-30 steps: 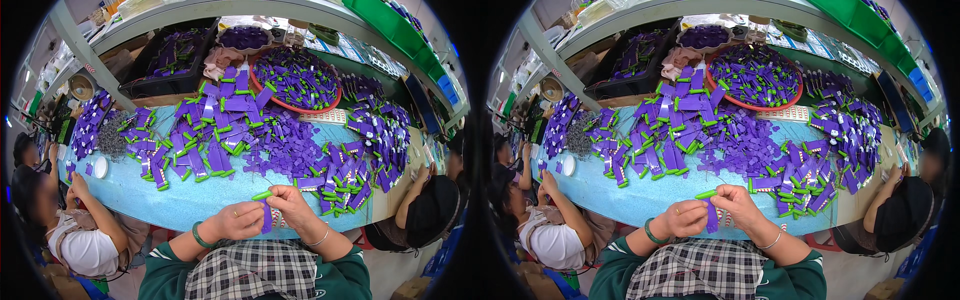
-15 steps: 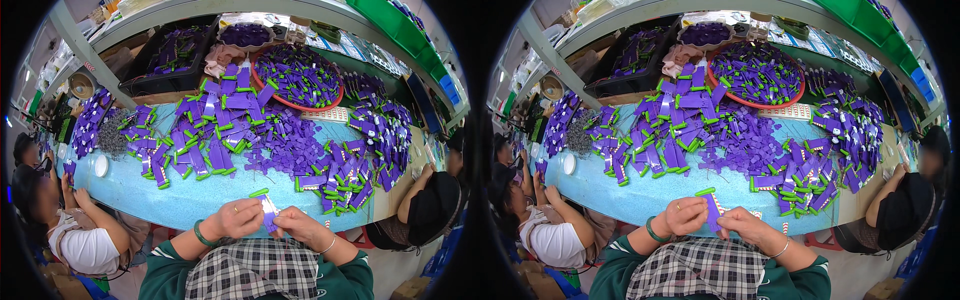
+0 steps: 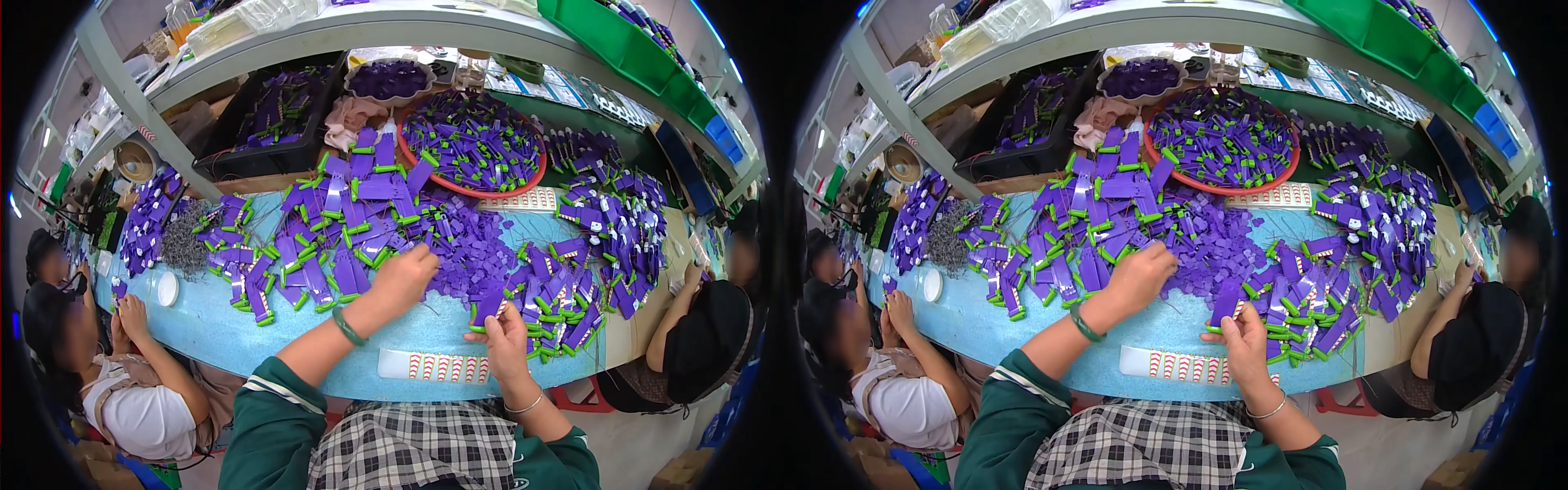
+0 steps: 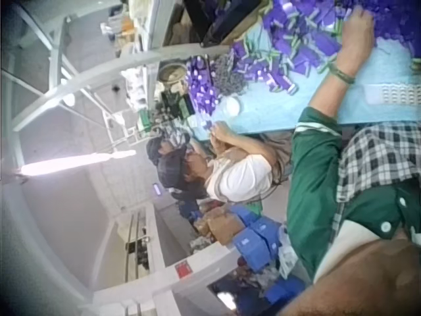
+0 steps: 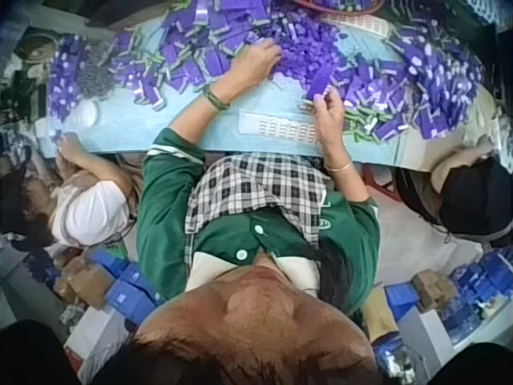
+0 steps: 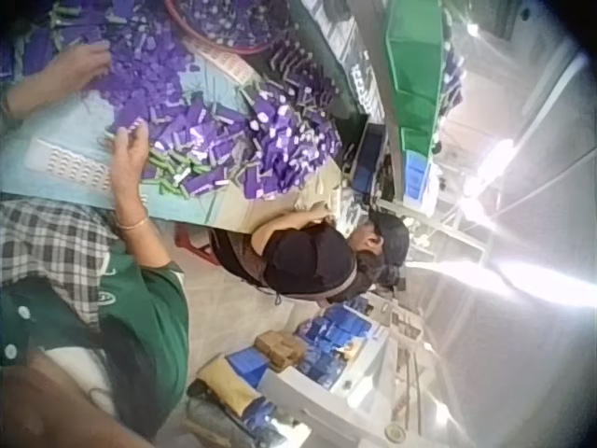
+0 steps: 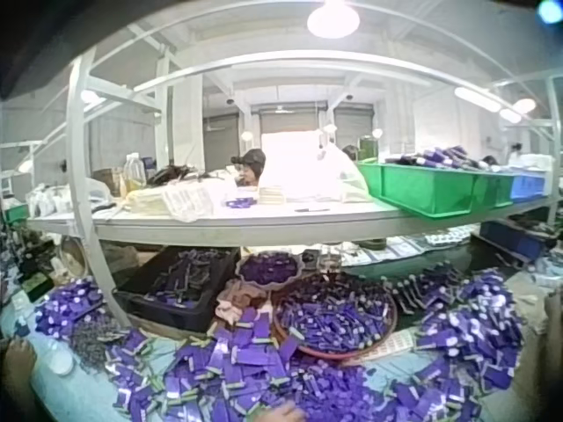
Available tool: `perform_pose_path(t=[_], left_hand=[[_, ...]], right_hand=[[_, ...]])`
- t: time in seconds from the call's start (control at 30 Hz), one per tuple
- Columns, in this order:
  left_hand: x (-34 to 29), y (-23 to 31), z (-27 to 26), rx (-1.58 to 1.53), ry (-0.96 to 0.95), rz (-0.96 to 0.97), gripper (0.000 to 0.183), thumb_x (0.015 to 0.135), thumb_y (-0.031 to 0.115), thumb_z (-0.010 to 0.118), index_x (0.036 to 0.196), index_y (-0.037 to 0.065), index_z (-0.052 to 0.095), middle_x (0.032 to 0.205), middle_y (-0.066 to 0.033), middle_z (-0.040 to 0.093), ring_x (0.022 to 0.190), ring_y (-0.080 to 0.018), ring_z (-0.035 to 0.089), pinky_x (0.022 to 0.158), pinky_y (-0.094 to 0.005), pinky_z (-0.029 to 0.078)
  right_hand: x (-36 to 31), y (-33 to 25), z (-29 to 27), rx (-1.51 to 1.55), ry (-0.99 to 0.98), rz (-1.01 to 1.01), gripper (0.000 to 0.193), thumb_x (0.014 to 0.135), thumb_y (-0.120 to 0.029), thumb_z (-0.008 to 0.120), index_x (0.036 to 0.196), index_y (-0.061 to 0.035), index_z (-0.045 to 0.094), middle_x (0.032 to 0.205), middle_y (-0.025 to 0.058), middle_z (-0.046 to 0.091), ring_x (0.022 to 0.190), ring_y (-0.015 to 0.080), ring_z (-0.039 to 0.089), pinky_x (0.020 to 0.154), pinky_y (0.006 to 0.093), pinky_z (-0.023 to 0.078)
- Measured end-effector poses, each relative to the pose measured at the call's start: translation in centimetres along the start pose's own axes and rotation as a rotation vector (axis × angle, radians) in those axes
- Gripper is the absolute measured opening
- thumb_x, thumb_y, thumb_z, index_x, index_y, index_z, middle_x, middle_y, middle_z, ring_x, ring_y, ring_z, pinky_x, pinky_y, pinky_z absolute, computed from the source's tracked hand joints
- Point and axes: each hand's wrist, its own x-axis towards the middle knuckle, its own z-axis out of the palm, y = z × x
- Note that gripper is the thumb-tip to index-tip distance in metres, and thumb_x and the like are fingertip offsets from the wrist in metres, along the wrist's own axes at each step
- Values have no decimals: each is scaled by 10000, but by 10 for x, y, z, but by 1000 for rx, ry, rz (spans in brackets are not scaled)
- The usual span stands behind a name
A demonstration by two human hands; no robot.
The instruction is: The person sits at a table in a factory setting and repeatedly assembles small purple and green plastic components. They pick up a purple rectangular piece and a green cylindrical piece, fit them together, and place the finished unit on the table. The process is repetitive and involves handling the parts by hand.
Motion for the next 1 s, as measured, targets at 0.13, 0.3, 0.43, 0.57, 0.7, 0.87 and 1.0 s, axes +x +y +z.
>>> perform_pose_path(t=[0.13, 0.3, 0.43, 0.57, 0.7, 0.87, 1.0], left_hand=[[21, -16, 5, 216, -13, -99, 186, 823, 213, 656, 871, 41, 604, 837, -114, 572, 681, -323, 627, 573, -424, 516], [38, -17, 12, 341, -91, -286, 222, 814, 236, 668, 876, 33, 600, 903, -131, 603, 735, -340, 634, 615, -429, 523], [26, -17, 5, 187, 6, -233, 175, 800, 141, 664, 937, 38, 631, 860, -112, 616, 727, -297, 629, 623, -379, 514], [-12, 0, -19, -582, -69, -433, 174, 832, 22, 625, 1005, 4, 641, 906, -78, 651, 745, -185, 637, 640, -283, 519], [-54, 31, -23, -1129, -116, -600, 165, 882, -2, 564, 1031, -36, 626, 932, -44, 626, 820, -119, 629, 703, -246, 527], [-77, 46, -15, -1048, 40, -544, 212, 893, -21, 534, 1088, -39, 616, 916, -61, 623, 856, -151, 638, 749, -266, 536], [-89, 54, -14, -1120, 37, -532, 217, 903, 2, 544, 1102, -40, 620, 957, -77, 631, 889, -166, 639, 782, -283, 539]], right_hand=[[-10, 4, -3, -70, -91, -14, 122, 928, -28, 468, 1037, 0, 516, 945, 57, 563, 849, 140, 600, 746, 337, 580], [-11, 5, 3, -129, -174, -40, 155, 899, -9, 486, 1043, 12, 538, 959, 60, 554, 844, 143, 592, 733, 332, 570], [-10, -1, 1, -218, -184, -110, 281, 864, 38, 511, 1143, 42, 539, 1002, 66, 515, 862, 146, 589, 729, 314, 570], [-3, -11, 5, -264, -134, -160, 409, 835, 55, 563, 1240, 1, 539, 984, 57, 496, 853, 133, 572, 740, 283, 577], [0, -8, 19, -454, -149, -290, 454, 789, 59, 634, 1224, -64, 596, 866, 49, 507, 755, 120, 534, 644, 247, 531], [-4, -2, 28, -683, -161, -455, 512, 713, 76, 683, 1176, -139, 651, 704, 26, 449, 617, 138, 455, 545, 271, 380], [-9, -12, 24, -805, -220, -458, 524, 712, 71, 678, 1190, -143, 645, 694, 34, 433, 607, 144, 445, 544, 275, 382]])
